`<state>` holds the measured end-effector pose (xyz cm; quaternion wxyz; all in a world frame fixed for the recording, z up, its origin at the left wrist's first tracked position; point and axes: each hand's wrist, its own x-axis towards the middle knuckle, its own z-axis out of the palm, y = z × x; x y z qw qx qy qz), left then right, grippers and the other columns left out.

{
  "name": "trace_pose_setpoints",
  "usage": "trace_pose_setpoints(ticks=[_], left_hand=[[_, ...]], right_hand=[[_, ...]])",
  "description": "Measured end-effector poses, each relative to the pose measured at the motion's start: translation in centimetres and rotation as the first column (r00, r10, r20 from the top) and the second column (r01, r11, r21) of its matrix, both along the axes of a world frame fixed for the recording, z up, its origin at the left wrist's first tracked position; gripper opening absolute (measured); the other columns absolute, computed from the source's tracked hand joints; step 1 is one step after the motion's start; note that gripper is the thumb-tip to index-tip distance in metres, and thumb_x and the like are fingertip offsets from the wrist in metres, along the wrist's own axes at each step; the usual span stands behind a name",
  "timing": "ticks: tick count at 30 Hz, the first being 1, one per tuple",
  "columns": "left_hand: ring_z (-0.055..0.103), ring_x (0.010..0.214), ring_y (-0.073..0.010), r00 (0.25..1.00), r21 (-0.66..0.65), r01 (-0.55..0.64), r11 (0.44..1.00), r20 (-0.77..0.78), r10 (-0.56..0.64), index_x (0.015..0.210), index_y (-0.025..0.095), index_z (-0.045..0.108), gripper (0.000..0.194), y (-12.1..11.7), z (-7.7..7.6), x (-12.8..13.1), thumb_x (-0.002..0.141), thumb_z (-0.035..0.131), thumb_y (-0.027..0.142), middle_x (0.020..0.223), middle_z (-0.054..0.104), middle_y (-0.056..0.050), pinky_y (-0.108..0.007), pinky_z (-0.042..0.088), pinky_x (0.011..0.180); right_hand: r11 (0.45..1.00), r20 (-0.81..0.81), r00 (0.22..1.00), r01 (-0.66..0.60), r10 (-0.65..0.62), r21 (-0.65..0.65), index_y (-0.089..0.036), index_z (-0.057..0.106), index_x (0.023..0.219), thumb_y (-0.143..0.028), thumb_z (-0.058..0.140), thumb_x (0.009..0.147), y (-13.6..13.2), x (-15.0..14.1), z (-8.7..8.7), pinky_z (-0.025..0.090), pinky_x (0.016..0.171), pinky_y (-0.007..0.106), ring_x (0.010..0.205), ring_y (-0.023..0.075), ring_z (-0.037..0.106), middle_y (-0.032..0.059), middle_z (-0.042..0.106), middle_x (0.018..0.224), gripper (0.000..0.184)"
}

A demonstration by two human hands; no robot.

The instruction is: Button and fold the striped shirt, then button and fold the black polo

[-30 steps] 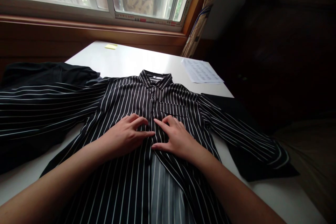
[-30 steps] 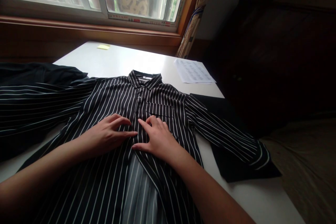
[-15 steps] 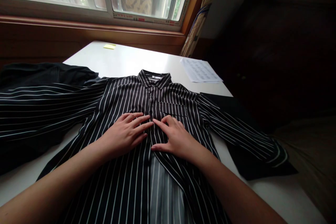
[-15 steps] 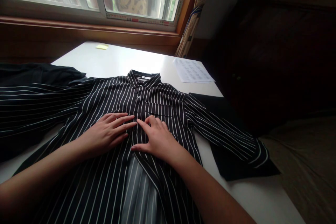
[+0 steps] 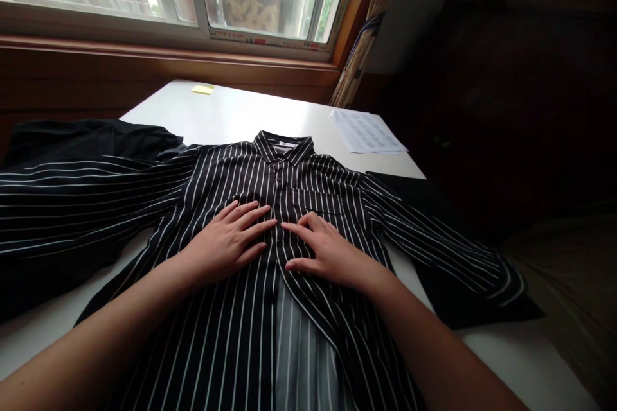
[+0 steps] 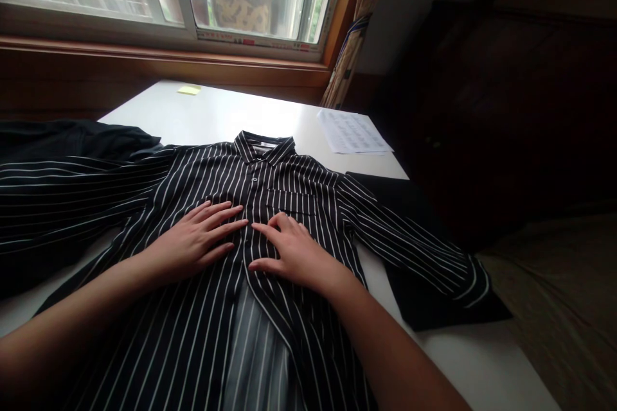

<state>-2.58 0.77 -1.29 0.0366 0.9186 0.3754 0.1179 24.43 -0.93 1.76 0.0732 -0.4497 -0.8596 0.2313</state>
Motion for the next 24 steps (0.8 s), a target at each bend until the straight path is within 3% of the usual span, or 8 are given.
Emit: trace_pose_setpoints(ticks=[8, 13, 18, 24], left_hand=[[0.031, 0.149, -0.0250, 1.000, 0.000, -0.021, 1.000, 0.015, 0.021, 0.150, 0.035, 0.042, 0.052, 0.7, -0.4, -0.2, 0.102, 0.043, 0.053, 0.160, 0.039, -0.002, -0.051, 0.021, 0.123], [0.023, 0.152, -0.0256, 0.996, -0.002, -0.070, 0.998, -0.049, 0.069, 0.155, 0.034, 0.033, 0.057, 0.8, -0.4, 0.0, 0.102, 0.039, 0.055, 0.163, 0.031, -0.002, -0.052, 0.018, 0.123], [0.020, 0.153, -0.0262, 0.993, 0.012, -0.094, 0.995, -0.071, 0.095, 0.155, 0.036, 0.031, 0.057, 1.3, -0.5, 0.3, 0.102, 0.037, 0.056, 0.165, 0.027, -0.001, -0.052, 0.016, 0.123], [0.019, 0.153, -0.0269, 0.993, 0.001, -0.089, 0.996, -0.082, 0.088, 0.155, 0.037, 0.031, 0.057, 3.7, -0.8, 0.4, 0.102, 0.036, 0.057, 0.165, 0.025, 0.000, -0.051, 0.014, 0.123]], right_hand=[[0.985, -0.107, 0.993, 0.061, -0.044, 0.162, -0.033, 0.056, 0.140, -0.044, 0.049, 0.102, 1.1, 0.4, -1.2, 0.043, 0.110, 0.045, 0.123, 0.0237, 0.049, 0.0071, 0.051, 0.131, 0.041], [0.957, 0.031, 0.996, 0.076, -0.088, 0.281, -0.033, 0.052, 0.144, -0.050, 0.051, 0.099, 1.3, 0.3, -1.9, 0.034, 0.115, 0.050, 0.137, 0.0278, 0.037, 0.0067, 0.047, 0.146, 0.049], [0.955, 0.157, 0.981, 0.066, -0.115, 0.288, -0.033, 0.038, 0.153, -0.058, 0.041, 0.100, 1.7, -0.3, -2.4, 0.024, 0.119, 0.053, 0.145, 0.0287, 0.028, 0.0049, 0.035, 0.159, 0.059], [0.960, 0.218, 0.963, 0.098, -0.158, 0.261, -0.036, 0.031, 0.156, -0.062, 0.034, 0.100, 3.7, -0.4, -2.5, 0.026, 0.116, 0.053, 0.144, 0.0298, 0.031, 0.0049, 0.031, 0.162, 0.062]])
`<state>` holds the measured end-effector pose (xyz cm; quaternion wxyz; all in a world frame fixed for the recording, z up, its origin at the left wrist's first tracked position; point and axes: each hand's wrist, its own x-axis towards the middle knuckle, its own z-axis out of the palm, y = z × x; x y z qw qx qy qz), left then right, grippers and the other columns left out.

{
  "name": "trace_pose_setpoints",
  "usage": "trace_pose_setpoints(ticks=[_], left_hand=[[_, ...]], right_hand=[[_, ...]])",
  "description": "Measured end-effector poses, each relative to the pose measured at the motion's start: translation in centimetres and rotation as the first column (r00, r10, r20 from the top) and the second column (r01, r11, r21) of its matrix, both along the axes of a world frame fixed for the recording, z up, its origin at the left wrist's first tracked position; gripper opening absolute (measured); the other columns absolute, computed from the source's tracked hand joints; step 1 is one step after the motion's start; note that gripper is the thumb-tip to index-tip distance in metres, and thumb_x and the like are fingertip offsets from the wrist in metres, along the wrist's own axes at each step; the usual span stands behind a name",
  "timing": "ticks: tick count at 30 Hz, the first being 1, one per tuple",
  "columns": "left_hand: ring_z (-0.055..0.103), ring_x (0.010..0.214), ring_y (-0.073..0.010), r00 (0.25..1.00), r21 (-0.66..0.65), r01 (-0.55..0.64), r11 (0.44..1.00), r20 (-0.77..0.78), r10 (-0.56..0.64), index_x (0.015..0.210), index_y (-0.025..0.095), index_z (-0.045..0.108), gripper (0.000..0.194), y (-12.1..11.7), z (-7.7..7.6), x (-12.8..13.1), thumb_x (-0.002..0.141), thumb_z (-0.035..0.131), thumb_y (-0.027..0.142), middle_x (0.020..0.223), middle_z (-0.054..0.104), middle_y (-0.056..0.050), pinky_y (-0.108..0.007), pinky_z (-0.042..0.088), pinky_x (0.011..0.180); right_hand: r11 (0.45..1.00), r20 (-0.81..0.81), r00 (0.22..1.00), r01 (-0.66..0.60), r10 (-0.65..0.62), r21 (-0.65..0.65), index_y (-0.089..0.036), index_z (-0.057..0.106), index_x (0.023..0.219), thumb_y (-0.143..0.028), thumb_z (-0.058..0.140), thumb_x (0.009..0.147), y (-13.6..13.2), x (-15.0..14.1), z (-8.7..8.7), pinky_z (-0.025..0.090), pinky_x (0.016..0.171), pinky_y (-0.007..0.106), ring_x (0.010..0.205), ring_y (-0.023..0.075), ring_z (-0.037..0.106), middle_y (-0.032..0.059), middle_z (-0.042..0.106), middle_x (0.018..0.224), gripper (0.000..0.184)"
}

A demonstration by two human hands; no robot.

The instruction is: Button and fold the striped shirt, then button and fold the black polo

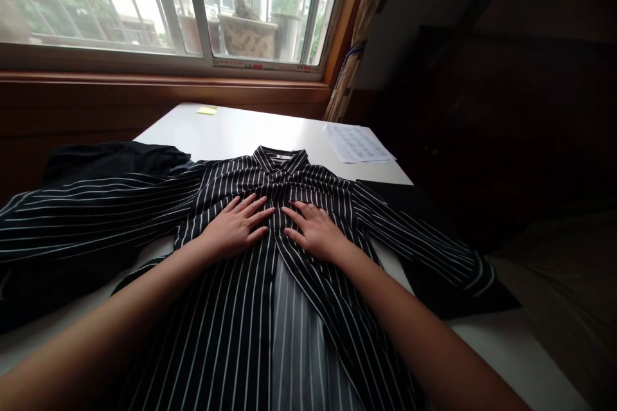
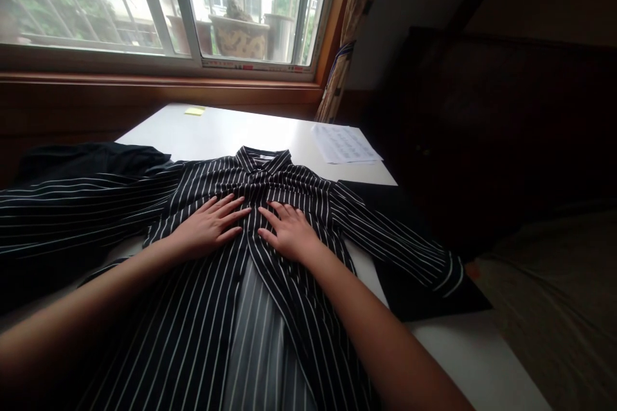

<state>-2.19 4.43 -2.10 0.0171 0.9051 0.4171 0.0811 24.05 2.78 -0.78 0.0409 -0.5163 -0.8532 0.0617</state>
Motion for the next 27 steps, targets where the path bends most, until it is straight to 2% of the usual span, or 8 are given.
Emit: trace_pose_setpoints(ticks=[5, 9, 13, 16, 19, 22, 25, 27], left_hand=[[0.017, 0.154, -0.0281, 1.000, -0.011, -0.007, 1.000, -0.025, 0.006, 0.156, 0.037, 0.029, 0.057, 2.6, -0.3, 0.4, 0.103, 0.034, 0.056, 0.166, 0.023, -0.001, -0.053, 0.012, 0.123], [0.017, 0.154, -0.0285, 0.999, -0.009, -0.018, 1.000, -0.030, 0.018, 0.156, 0.036, 0.030, 0.057, 3.9, -0.1, 0.7, 0.103, 0.033, 0.057, 0.166, 0.023, -0.002, -0.053, 0.013, 0.123], [0.019, 0.153, -0.0287, 0.999, 0.001, -0.020, 1.000, -0.038, 0.020, 0.157, 0.036, 0.027, 0.057, 3.8, 0.1, 0.7, 0.103, 0.033, 0.055, 0.165, 0.026, -0.003, -0.053, 0.015, 0.122], [0.025, 0.151, -0.0316, 0.998, 0.014, -0.040, 0.999, -0.056, 0.041, 0.157, 0.033, 0.027, 0.057, 3.0, 0.6, 0.7, 0.104, 0.035, 0.051, 0.164, 0.029, -0.006, -0.055, 0.021, 0.120], [0.035, 0.145, -0.0339, 0.994, 0.055, -0.043, 0.998, -0.096, 0.048, 0.154, 0.030, 0.036, 0.055, 1.7, 2.4, 0.8, 0.101, 0.047, 0.042, 0.162, 0.034, -0.010, -0.053, 0.030, 0.115], [0.047, 0.133, -0.0325, 0.990, 0.057, 0.055, 0.997, -0.132, -0.047, 0.144, 0.028, 0.050, 0.051, 0.1, 5.6, 0.8, 0.094, 0.062, 0.033, 0.151, 0.048, -0.010, -0.048, 0.040, 0.108], [0.057, 0.113, -0.0278, 0.980, 0.011, 0.164, 0.986, -0.113, -0.162, 0.123, 0.025, 0.064, 0.033, -1.9, 8.8, 0.8, 0.090, 0.065, 0.026, 0.129, 0.061, -0.008, -0.041, 0.050, 0.094], [0.059, 0.101, -0.0236, 0.977, -0.041, 0.202, 0.979, -0.063, -0.204, 0.110, 0.023, 0.067, 0.020, -3.1, 9.8, 0.7, 0.090, 0.064, 0.021, 0.116, 0.064, -0.006, -0.037, 0.051, 0.087]], right_hand=[[1.000, 0.026, 0.999, 0.025, -0.025, -0.016, -0.036, 0.029, 0.156, -0.063, 0.034, 0.100, 2.5, 0.1, 0.3, 0.032, 0.111, 0.052, 0.139, 0.0318, 0.038, 0.0074, 0.034, 0.159, 0.063], [0.999, 0.039, 0.999, 0.030, -0.029, -0.030, -0.036, 0.028, 0.157, -0.063, 0.034, 0.100, 3.8, 0.2, 0.7, 0.034, 0.110, 0.051, 0.139, 0.0318, 0.038, 0.0081, 0.034, 0.159, 0.063], [1.000, 0.014, 1.000, 0.014, -0.014, -0.002, -0.034, 0.032, 0.156, -0.061, 0.035, 0.101, 3.7, 0.3, 0.8, 0.035, 0.110, 0.048, 0.137, 0.0305, 0.041, 0.0079, 0.037, 0.158, 0.061], [0.999, -0.030, 0.999, -0.014, 0.015, 0.039, -0.029, 0.038, 0.154, -0.057, 0.038, 0.102, 3.3, 0.8, 0.5, 0.035, 0.111, 0.046, 0.137, 0.0281, 0.041, 0.0090, 0.041, 0.155, 0.059], [0.995, -0.114, 0.991, -0.059, 0.069, 0.082, -0.023, 0.044, 0.150, -0.050, 0.046, 0.101, 3.0, 1.6, 0.1, 0.034, 0.114, 0.045, 0.138, 0.0263, 0.041, 0.0119, 0.045, 0.152, 0.055], [0.983, -0.244, 0.959, -0.111, 0.145, 0.146, -0.020, 0.049, 0.144, -0.037, 0.055, 0.098, 2.2, 2.3, 0.5, 0.036, 0.115, 0.044, 0.135, 0.0243, 0.046, 0.0126, 0.053, 0.145, 0.048], [0.970, -0.351, 0.917, -0.116, 0.188, 0.214, -0.021, 0.056, 0.131, -0.026, 0.056, 0.097, 0.0, 2.0, 2.0, 0.042, 0.110, 0.043, 0.126, 0.0236, 0.052, 0.0106, 0.060, 0.133, 0.034], [0.967, -0.374, 0.909, -0.102, 0.185, 0.233, -0.021, 0.061, 0.117, -0.023, 0.055, 0.097, -2.3, 1.3, 3.3, 0.046, 0.104, 0.043, 0.116, 0.0237, 0.055, 0.0097, 0.063, 0.120, 0.021]])
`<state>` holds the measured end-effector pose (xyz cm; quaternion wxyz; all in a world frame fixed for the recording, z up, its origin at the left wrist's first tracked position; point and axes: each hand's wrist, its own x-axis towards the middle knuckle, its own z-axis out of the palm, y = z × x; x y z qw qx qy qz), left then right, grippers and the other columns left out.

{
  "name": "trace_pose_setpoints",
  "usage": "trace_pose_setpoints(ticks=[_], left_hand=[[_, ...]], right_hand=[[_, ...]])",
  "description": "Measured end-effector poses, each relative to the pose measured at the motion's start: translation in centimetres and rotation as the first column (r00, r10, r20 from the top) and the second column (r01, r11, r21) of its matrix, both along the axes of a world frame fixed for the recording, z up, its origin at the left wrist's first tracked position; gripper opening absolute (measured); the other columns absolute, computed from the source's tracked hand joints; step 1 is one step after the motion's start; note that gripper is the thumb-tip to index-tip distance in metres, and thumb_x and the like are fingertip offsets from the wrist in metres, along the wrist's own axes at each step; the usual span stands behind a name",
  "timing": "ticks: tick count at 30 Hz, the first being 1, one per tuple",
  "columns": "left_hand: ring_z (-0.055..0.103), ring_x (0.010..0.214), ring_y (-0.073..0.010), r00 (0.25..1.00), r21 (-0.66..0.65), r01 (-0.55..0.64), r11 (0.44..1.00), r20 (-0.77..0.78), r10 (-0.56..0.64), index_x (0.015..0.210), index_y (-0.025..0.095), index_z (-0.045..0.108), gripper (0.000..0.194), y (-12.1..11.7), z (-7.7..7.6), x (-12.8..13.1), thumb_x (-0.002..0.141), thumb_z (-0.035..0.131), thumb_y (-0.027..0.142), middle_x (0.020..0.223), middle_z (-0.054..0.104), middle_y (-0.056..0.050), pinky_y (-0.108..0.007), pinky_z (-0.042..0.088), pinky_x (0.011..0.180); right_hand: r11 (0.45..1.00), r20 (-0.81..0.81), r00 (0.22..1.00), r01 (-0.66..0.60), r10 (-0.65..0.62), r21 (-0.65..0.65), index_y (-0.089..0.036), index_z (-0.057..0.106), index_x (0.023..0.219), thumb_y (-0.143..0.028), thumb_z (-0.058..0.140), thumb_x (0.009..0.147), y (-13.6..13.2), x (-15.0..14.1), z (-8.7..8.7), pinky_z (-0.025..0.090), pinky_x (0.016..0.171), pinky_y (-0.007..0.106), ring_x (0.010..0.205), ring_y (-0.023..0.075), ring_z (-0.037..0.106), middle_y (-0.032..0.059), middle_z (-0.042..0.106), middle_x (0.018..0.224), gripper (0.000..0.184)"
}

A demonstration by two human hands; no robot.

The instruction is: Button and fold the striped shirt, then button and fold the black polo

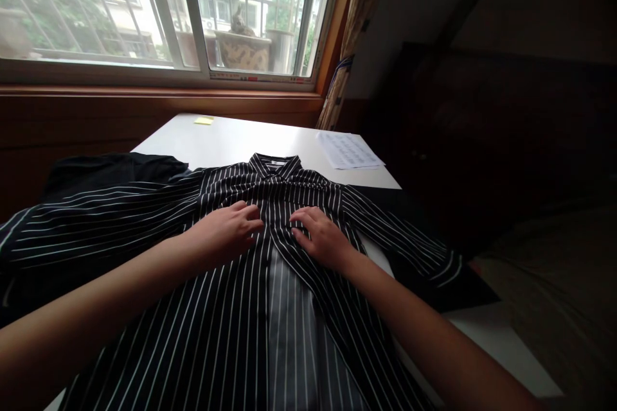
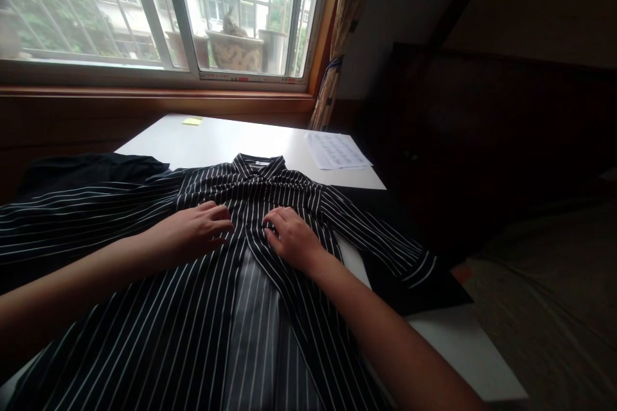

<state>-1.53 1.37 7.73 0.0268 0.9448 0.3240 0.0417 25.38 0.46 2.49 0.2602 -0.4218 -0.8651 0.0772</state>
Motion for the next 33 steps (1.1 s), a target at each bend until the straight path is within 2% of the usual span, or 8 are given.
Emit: trace_pose_setpoints(ticks=[2, 5, 9, 13, 18, 23, 27, 33], left_hand=[[0.060, 0.093, -0.0202, 0.998, -0.093, 0.020, 0.995, 0.053, -0.015, 0.102, 0.023, 0.068, 0.014, -1.0, -0.2, -0.1, 0.090, 0.063, 0.017, 0.105, 0.065, -0.004, -0.034, 0.051, 0.084], [0.062, 0.090, -0.0189, 0.992, -0.206, 0.038, 0.978, 0.125, -0.013, 0.102, 0.022, 0.067, 0.015, -2.0, -2.2, 0.1, 0.089, 0.064, 0.015, 0.100, 0.064, -0.003, -0.033, 0.052, 0.083], [0.062, 0.093, -0.0202, 0.972, -0.225, -0.022, 0.974, 0.222, 0.073, 0.107, 0.021, 0.065, 0.019, -3.0, -5.4, 0.8, 0.088, 0.064, 0.015, 0.103, 0.064, -0.005, -0.035, 0.052, 0.085], [0.060, 0.094, -0.0214, 0.944, -0.210, -0.120, 0.970, 0.278, 0.177, 0.101, 0.019, 0.064, 0.014, -3.9, -7.0, 1.2, 0.088, 0.062, 0.014, 0.101, 0.061, -0.006, -0.035, 0.052, 0.084], [0.058, 0.096, -0.0216, 0.957, -0.172, -0.123, 0.977, 0.241, 0.163, 0.100, 0.020, 0.064, 0.009, -4.3, -6.9, 1.4, 0.092, 0.061, 0.016, 0.103, 0.060, -0.005, -0.037, 0.051, 0.088], [0.059, 0.089, -0.0204, 0.975, -0.151, -0.119, 0.981, 0.167, 0.144, 0.092, 0.019, 0.061, 0.005, -4.0, -6.2, 2.1, 0.092, 0.058, 0.015, 0.098, 0.060, -0.005, -0.035, 0.050, 0.082], [0.060, 0.083, -0.0189, 0.966, -0.268, -0.145, 0.952, 0.169, 0.195, 0.090, 0.018, 0.061, 0.004, -3.6, -6.0, 2.6, 0.087, 0.061, 0.015, 0.097, 0.061, -0.005, -0.031, 0.049, 0.075], [0.062, 0.081, -0.0192, 0.948, -0.465, -0.178, 0.867, 0.156, 0.278, 0.085, 0.017, 0.065, 0.005, -2.9, -5.2, 3.2, 0.083, 0.063, 0.020, 0.091, 0.065, -0.005, -0.029, 0.047, 0.073]], right_hand=[[1.000, 0.045, 0.999, -0.001, 0.002, -0.017, -0.020, 0.062, 0.103, -0.024, 0.056, 0.096, -2.4, -0.8, 1.0, 0.048, 0.098, 0.043, 0.102, 0.0229, 0.057, 0.0078, 0.064, 0.106, 0.010], [0.997, 0.172, 0.985, 0.011, 0.003, -0.076, -0.020, 0.061, 0.098, -0.029, 0.066, 0.090, -5.1, -1.7, 1.5, 0.050, 0.088, 0.041, 0.094, 0.0235, 0.055, 0.0066, 0.062, 0.099, 0.013], [0.988, 0.255, 0.963, 0.118, -0.089, -0.098, -0.019, 0.062, 0.100, -0.028, 0.071, 0.084, -6.4, -2.0, 0.4, 0.050, 0.087, 0.041, 0.096, 0.0250, 0.054, 0.0075, 0.061, 0.101, 0.020], [0.979, 0.262, 0.952, 0.184, -0.156, -0.084, -0.019, 0.064, 0.098, -0.022, 0.062, 0.089, -6.7, -2.0, -0.7, 0.050, 0.089, 0.039, 0.097, 0.0246, 0.055, 0.0079, 0.061, 0.100, 0.009], [0.976, 0.196, 0.965, 0.198, -0.176, -0.096, -0.019, 0.067, 0.094, -0.016, 0.059, 0.091, -6.5, -1.7, -1.0, 0.048, 0.090, 0.037, 0.096, 0.0230, 0.058, 0.0067, 0.064, 0.097, 0.009], [0.952, 0.057, 0.979, 0.203, -0.195, -0.228, -0.020, 0.069, 0.091, -0.016, 0.064, 0.090, -5.4, -1.0, -1.1, 0.048, 0.085, 0.033, 0.091, 0.0200, 0.061, 0.0033, 0.068, 0.092, 0.006], [0.939, -0.005, 0.981, 0.186, -0.196, -0.290, -0.020, 0.072, 0.096, -0.017, 0.069, 0.087, -4.6, -0.8, -1.3, 0.048, 0.084, 0.033, 0.089, 0.0192, 0.063, 0.0022, 0.069, 0.091, 0.010], [0.914, -0.114, 0.969, 0.165, -0.221, -0.370, -0.020, 0.074, 0.085, -0.018, 0.070, 0.085, -3.7, -0.9, -1.0, 0.048, 0.079, 0.029, 0.084, 0.0172, 0.065, 0.0022, 0.070, 0.088, 0.005]])
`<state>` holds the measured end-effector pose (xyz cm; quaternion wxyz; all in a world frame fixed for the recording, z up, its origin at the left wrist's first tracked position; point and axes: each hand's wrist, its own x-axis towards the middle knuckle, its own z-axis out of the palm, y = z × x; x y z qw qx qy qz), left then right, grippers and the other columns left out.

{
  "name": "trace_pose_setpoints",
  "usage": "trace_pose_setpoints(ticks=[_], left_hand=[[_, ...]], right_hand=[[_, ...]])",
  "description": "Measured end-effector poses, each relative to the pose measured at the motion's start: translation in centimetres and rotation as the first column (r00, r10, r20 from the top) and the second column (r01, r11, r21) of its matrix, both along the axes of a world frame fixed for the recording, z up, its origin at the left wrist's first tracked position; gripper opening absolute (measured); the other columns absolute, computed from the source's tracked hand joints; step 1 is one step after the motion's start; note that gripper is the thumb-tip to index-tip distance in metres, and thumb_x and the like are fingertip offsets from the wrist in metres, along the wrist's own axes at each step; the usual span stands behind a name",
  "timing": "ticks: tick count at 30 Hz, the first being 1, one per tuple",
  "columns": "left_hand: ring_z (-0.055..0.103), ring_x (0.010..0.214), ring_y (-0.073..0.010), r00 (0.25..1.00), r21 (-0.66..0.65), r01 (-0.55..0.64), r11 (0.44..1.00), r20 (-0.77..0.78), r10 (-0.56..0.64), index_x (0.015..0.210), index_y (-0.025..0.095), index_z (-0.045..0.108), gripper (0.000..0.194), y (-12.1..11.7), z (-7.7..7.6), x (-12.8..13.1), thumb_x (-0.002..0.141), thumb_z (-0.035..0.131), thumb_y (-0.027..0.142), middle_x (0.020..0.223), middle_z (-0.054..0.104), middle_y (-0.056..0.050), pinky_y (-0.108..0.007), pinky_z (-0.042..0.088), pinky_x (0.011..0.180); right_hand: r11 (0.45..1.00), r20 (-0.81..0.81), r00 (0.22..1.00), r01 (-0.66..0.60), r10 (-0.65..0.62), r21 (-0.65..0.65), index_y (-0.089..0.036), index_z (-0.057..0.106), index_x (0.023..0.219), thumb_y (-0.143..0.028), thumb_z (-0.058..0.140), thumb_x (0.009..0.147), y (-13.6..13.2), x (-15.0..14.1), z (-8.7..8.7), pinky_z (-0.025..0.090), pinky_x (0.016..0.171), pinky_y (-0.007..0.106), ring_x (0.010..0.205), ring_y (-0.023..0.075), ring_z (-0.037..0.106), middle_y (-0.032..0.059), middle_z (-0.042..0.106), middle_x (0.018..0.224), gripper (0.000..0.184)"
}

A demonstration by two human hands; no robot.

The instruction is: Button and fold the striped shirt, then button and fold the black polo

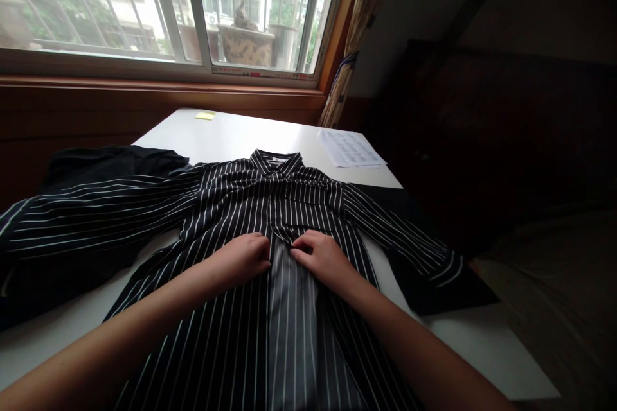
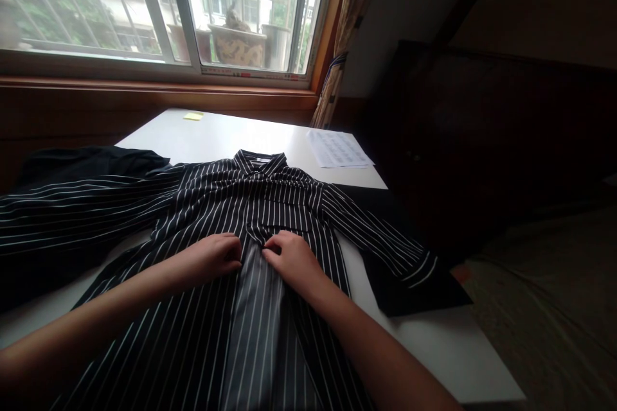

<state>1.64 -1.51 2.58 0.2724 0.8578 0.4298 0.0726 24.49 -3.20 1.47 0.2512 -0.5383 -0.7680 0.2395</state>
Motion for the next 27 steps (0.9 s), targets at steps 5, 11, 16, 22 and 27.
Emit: trace_pose_setpoints(ticks=[5, 11, 16, 22, 27], left_hand=[[0.061, 0.072, -0.0174, 0.999, -0.202, -0.033, 0.979, 0.016, 0.037, 0.082, 0.016, 0.068, 0.010, 0.9, 1.3, 0.2, 0.081, 0.064, 0.026, 0.079, 0.068, -0.002, -0.026, 0.042, 0.062], [0.058, 0.064, -0.0159, 0.967, -0.418, -0.063, 0.906, 0.198, 0.158, 0.083, 0.018, 0.066, 0.026, 1.7, 0.1, -0.1, 0.080, 0.065, 0.043, 0.070, 0.065, 0.001, -0.024, 0.041, 0.056], [0.061, 0.067, -0.0171, 0.927, -0.477, -0.104, 0.873, 0.270, 0.259, 0.083, 0.017, 0.065, 0.026, 1.4, -0.5, 0.1, 0.079, 0.065, 0.043, 0.071, 0.066, 0.000, -0.025, 0.043, 0.059], [0.061, 0.069, -0.0168, 0.874, -0.461, -0.180, 0.869, 0.331, 0.357, 0.087, 0.015, 0.068, 0.028, 0.9, -0.7, 0.2, 0.078, 0.067, 0.042, 0.076, 0.067, -0.001, -0.026, 0.043, 0.062], [0.061, 0.070, -0.0157, 0.814, -0.539, -0.125, 0.833, 0.424, 0.397, 0.090, 0.016, 0.065, 0.026, 0.5, -1.3, 0.1, 0.079, 0.069, 0.039, 0.078, 0.065, 0.000, -0.026, 0.046, 0.063]], right_hand=[[0.999, -0.073, 0.997, 0.033, -0.035, -0.022, -0.019, 0.074, 0.082, -0.021, 0.070, 0.085, 0.1, -0.2, 1.7, 0.048, 0.076, 0.029, 0.081, 0.0170, 0.066, 0.0021, 0.071, 0.085, 0.005], [0.999, -0.124, 0.991, 0.046, -0.046, -0.008, -0.019, 0.074, 0.082, -0.020, 0.071, 0.084, -0.6, -1.3, 2.5, 0.048, 0.071, 0.028, 0.077, 0.0165, 0.066, 0.0017, 0.072, 0.083, 0.004], [0.998, -0.211, 0.977, 0.015, -0.028, -0.061, -0.020, 0.075, 0.082, -0.020, 0.070, 0.085, -1.0, -2.3, 1.6, 0.049, 0.075, 0.028, 0.080, 0.0168, 0.067, 0.0014, 0.073, 0.083, 0.006], [0.994, -0.322, 0.943, 0.056, -0.083, -0.092, -0.019, 0.076, 0.088, -0.020, 0.069, 0.086, -1.3, -2.6, 0.0, 0.050, 0.075, 0.028, 0.081, 0.0164, 0.067, 0.0018, 0.073, 0.086, 0.007], [0.993, -0.323, 0.942, 0.062, -0.091, -0.100, -0.020, 0.077, 0.089, -0.021, 0.068, 0.087, -1.3, -2.6, -0.5, 0.051, 0.077, 0.029, 0.082, 0.0172, 0.068, 0.0022, 0.074, 0.086, 0.010]])
